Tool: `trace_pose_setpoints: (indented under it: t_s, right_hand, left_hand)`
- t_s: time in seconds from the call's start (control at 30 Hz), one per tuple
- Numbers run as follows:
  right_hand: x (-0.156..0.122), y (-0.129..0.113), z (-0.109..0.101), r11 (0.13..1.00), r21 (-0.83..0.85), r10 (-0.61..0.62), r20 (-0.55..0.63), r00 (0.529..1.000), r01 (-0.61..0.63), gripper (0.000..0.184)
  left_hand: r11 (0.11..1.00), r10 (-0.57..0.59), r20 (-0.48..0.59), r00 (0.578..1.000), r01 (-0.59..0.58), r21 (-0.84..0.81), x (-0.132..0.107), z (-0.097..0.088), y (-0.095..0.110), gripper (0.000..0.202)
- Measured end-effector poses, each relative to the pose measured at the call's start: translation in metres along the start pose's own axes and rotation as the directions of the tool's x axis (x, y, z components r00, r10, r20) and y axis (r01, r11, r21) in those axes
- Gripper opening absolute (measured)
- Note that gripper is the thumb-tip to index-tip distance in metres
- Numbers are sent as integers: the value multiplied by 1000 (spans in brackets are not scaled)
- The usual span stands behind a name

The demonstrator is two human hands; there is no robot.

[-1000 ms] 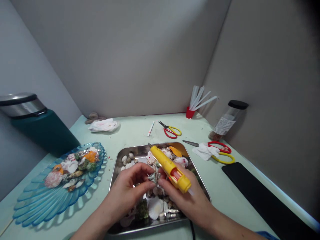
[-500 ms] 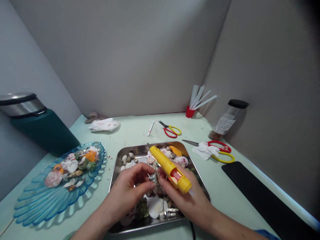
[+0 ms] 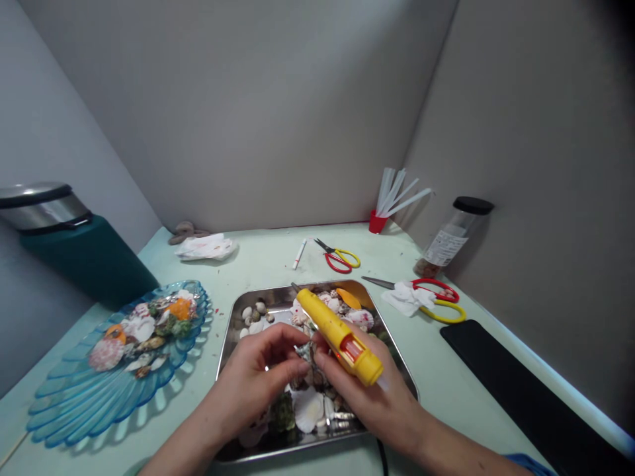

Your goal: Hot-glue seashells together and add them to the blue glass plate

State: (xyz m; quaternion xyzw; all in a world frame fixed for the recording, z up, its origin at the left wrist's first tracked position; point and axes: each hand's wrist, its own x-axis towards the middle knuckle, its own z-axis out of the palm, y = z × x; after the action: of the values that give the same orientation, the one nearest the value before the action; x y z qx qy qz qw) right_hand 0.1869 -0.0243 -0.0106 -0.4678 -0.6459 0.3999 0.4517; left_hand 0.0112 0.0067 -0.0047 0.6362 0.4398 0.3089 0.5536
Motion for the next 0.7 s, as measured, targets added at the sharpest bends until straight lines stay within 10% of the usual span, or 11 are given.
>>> trace_pose_setpoints:
  t_s: [0.7]
  right_hand:
    - [-5,11,3,997,-20,71,-107,992,-73,23]
  left_hand:
    - [993,11,-1,1000,-10,115,0,-1,3,19]
